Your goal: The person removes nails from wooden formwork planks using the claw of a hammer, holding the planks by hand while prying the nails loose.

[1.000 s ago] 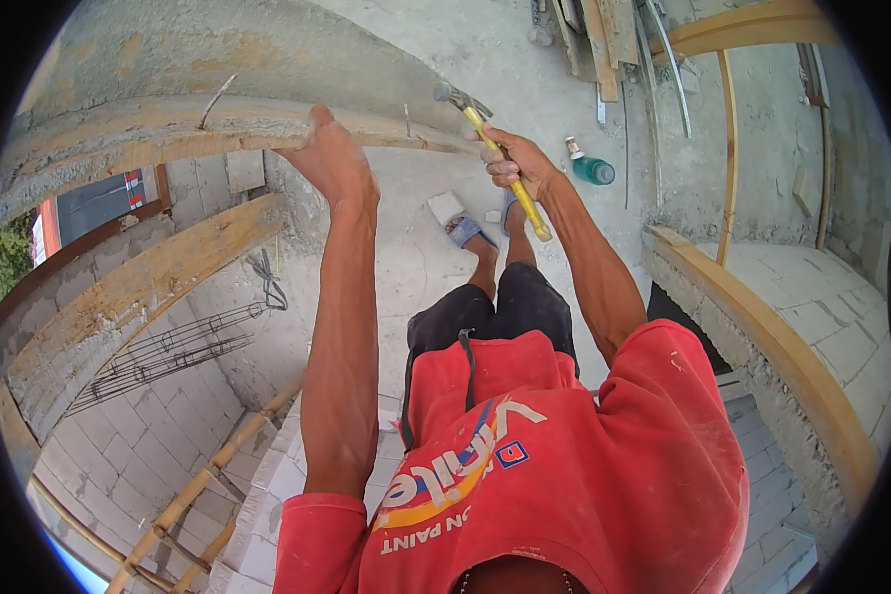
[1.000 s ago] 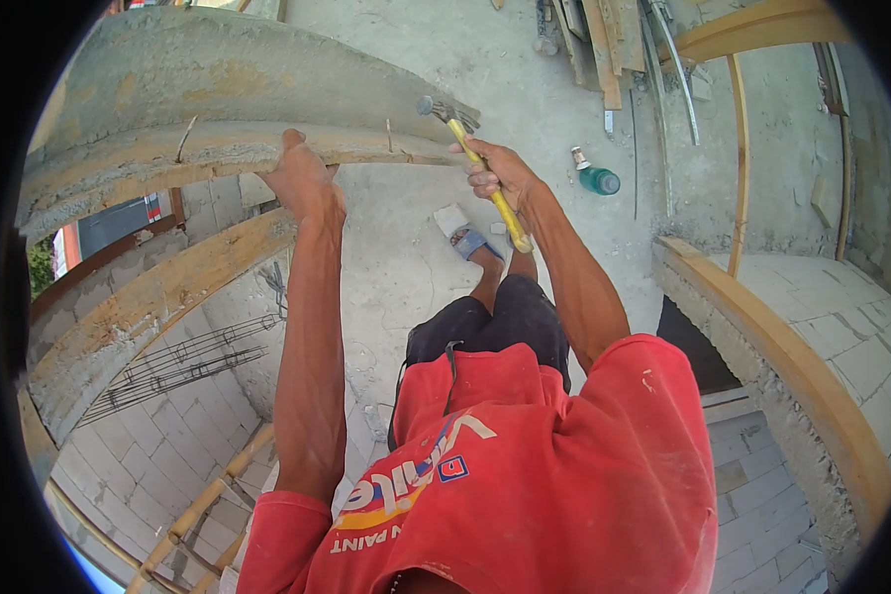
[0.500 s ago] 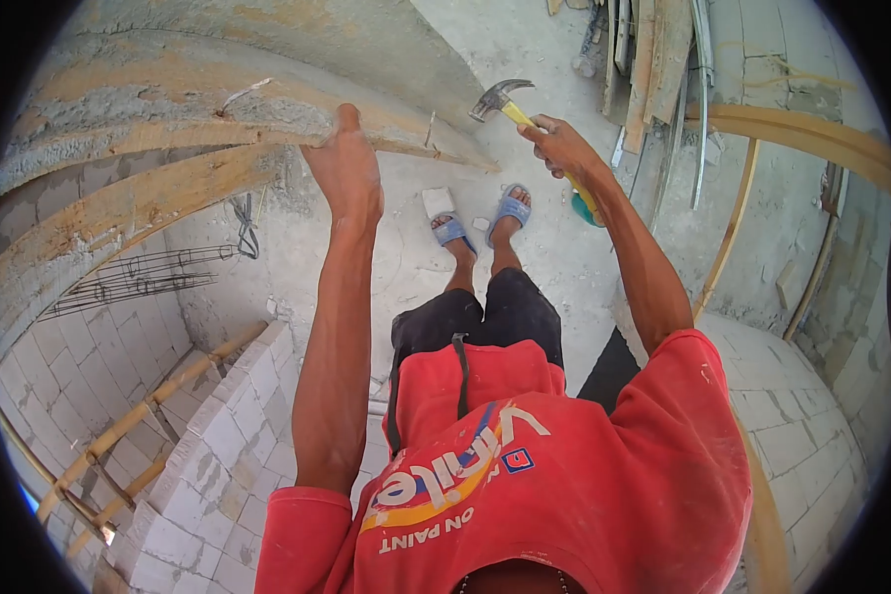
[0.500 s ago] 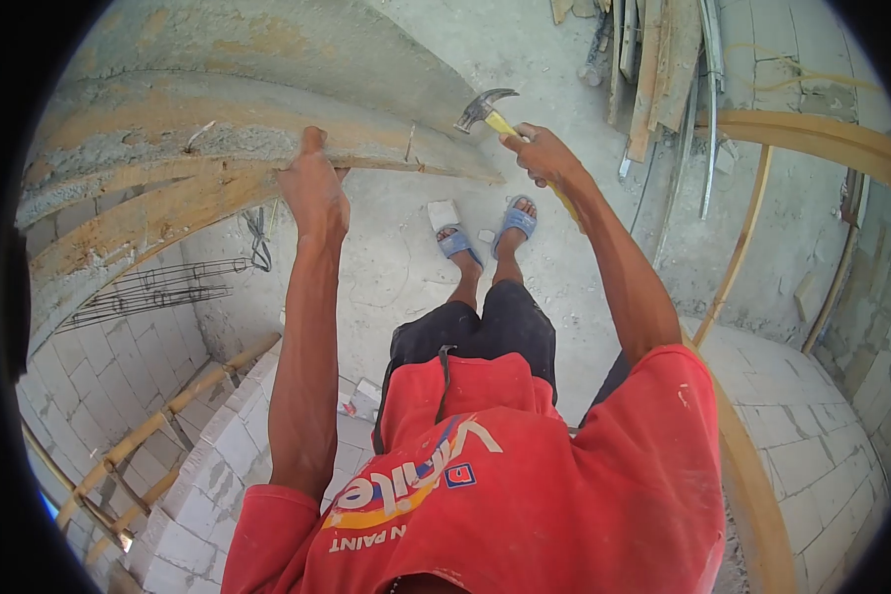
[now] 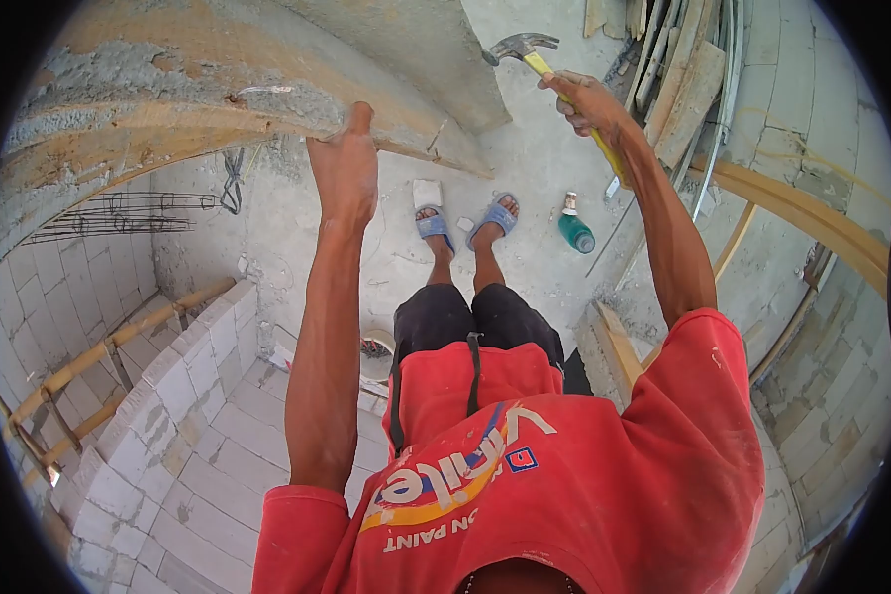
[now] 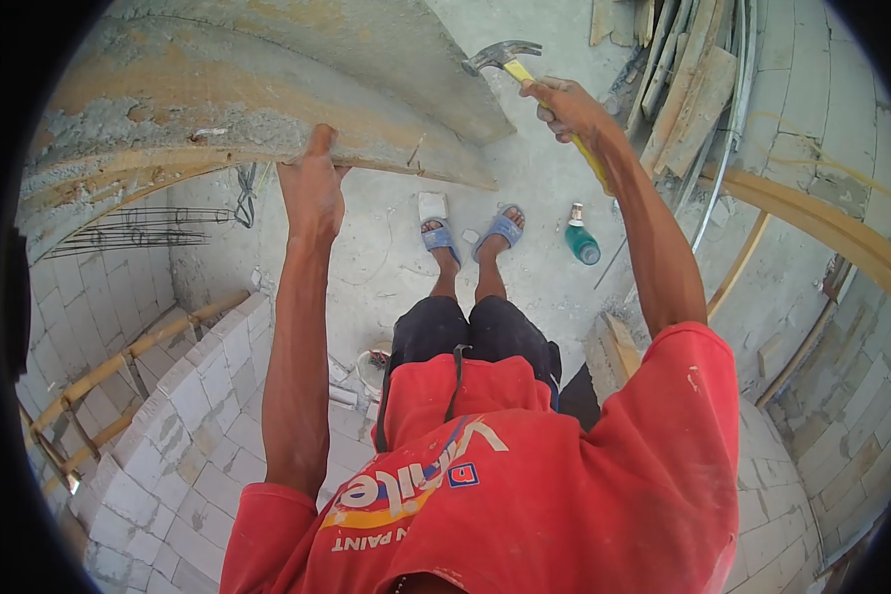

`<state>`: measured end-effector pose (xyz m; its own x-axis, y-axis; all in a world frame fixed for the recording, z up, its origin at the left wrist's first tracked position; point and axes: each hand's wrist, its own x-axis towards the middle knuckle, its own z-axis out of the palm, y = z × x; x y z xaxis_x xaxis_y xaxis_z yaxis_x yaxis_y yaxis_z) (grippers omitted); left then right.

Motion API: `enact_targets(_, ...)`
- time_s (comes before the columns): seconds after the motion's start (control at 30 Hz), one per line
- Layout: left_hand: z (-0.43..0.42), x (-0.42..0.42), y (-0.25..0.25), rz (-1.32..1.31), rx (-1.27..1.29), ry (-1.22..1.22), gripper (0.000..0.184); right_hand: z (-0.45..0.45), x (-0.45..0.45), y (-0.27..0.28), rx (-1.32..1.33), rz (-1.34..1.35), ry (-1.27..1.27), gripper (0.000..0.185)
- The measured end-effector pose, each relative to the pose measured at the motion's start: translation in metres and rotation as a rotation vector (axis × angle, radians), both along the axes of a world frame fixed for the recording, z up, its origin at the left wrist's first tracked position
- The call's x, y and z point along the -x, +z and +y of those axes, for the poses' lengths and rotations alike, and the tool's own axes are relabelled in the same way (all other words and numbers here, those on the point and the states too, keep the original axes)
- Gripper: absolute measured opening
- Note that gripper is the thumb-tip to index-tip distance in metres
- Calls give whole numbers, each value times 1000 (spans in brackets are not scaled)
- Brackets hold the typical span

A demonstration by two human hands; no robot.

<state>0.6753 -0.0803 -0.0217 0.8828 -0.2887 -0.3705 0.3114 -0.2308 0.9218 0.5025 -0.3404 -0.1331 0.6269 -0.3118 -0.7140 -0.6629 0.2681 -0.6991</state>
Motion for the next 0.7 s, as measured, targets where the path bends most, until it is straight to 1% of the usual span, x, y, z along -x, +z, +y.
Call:
enact_targets(0.03, -2, 1, 1, -8, 1, 16, 42, 15, -5, 3, -34, -13, 31, 33)
enact_targets(0.13, -3, 4, -3, -35, 4, 39, 45, 37, -1, 34, -182, 83, 494, 36)
enact_targets(0.23, 0, 1, -8, -51, 11, 26, 47, 46, 13, 27, -226, 38, 315, 36)
enact_targets(0.33, 5, -1, -4, -37, 0, -2, 50, 33, 11, 21, -78, 13, -22, 36)
enact_targets(0.43, 12, -5, -10, -57, -9, -14, 53, 10, -1, 32, 244, -11, -1, 38)
enact_targets(0.53, 13, -4, -10, -33, -10, -5, 54, 6, -19, 53, 299, -98, 34, 41)
enact_targets(0.63, 6, -4, -10, -58, 4, 16, 52, 31, -29, 51, 273, -94, 101, 42)
enact_targets(0.67, 6, -2, -11, -62, 9, 23, 51, 30, -27, 45, 117, -13, 275, 43)
enact_targets(0.7, 6, -2, -11, -66, 14, 29, 50, 33, -24, 46, 51, 5, 407, 43)
